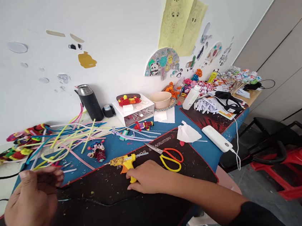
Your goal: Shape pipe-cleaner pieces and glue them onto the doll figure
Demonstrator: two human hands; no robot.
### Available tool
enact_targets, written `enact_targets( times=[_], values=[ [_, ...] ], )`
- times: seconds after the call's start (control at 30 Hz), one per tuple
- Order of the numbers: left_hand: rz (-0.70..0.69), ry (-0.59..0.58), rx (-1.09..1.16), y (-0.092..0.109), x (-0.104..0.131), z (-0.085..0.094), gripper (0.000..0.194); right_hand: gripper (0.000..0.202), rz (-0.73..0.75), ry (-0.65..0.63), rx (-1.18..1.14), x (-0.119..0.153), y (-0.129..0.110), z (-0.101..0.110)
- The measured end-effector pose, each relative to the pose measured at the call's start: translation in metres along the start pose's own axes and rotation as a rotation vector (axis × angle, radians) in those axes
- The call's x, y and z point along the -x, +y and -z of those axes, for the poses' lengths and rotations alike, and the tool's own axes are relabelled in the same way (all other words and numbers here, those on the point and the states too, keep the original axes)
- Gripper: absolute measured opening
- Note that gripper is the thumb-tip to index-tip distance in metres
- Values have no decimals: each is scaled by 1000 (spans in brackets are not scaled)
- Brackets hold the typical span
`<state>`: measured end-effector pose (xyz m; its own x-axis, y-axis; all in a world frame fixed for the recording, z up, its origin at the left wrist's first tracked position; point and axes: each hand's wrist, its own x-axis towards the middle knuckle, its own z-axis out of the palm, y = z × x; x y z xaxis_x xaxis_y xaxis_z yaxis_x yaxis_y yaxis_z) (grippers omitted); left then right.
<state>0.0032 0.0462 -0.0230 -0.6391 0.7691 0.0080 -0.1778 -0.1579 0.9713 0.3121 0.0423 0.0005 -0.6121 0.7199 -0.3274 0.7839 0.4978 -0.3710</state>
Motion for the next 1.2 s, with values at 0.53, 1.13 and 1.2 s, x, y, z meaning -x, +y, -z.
enact_targets(
  times=[0.53, 1.13, 1.2],
  values=[
    [-2, 22, -19, 5, -3, 2, 58, 27, 190, 150, -109, -9, -8, -28],
    [-40, 63, 81, 21, -11, 15, 49, 40, 139, -36, 81, -34, -57, -16],
    [-73, 52, 60, 20, -16, 24, 47, 35, 121, -28, 64, -34, -54, -19]
  ],
)
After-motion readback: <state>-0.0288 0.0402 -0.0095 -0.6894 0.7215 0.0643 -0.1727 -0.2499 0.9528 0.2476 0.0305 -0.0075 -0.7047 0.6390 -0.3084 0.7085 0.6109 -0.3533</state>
